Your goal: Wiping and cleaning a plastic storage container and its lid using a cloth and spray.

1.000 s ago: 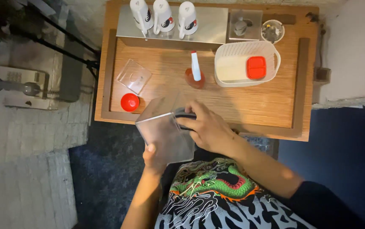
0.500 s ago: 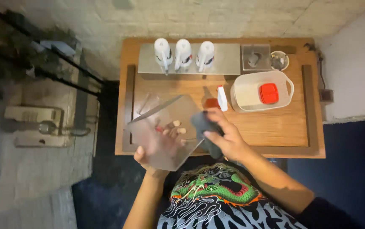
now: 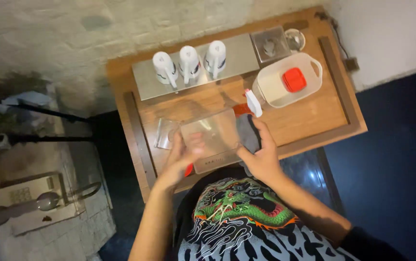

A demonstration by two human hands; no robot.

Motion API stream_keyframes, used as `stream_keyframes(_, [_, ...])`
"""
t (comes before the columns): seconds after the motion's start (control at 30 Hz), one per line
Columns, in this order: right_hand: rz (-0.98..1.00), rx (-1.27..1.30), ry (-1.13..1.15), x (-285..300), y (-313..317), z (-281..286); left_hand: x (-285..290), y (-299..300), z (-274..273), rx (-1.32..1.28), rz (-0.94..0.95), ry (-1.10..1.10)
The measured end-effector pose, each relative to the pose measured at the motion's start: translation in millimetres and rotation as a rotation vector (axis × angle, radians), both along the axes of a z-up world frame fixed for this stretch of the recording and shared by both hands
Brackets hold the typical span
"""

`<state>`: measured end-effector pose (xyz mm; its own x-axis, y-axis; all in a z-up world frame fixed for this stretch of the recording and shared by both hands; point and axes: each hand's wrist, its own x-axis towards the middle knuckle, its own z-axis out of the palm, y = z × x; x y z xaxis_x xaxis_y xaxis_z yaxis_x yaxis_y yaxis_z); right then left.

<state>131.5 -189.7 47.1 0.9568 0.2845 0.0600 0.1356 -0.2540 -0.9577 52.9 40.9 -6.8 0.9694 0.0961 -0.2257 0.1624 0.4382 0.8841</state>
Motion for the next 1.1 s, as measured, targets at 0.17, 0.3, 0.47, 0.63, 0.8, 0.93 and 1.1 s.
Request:
stream_keyframes(0.17, [0.161,-0.063,-0.228,-2,9,18,17,-13,-6,-0.163,0.034,0.323])
stream_keyframes(0.3, [0.083,-0.117,-0.320,31,-1,10,16,-20,-27,-0.377,0.000,0.275])
stream_keyframes(0.47, [0.078,-0.273,-0.045,41,9,37,28,-17,-15,-0.393,0.113,0.084])
stream_keyframes(0.63, [0.196,-0.344,0.374,28,-4,8,26,-3,-37,-0.197,0.328,0.108])
stream_keyframes(0.8, [0.161,-0.219,0.443,12,-32,-72,4,-9,-47,0.008,0.281,0.327])
stream_keyframes(0.93, [0.084,-0.257,0.450,15,-36,-88,-27,-52,-124,0.044,0.198,0.432])
stream_keyframes(1.1, [0.007,-0.291,0.688,22,-33,-106,-34,-90,-180,0.440,0.126,0.413])
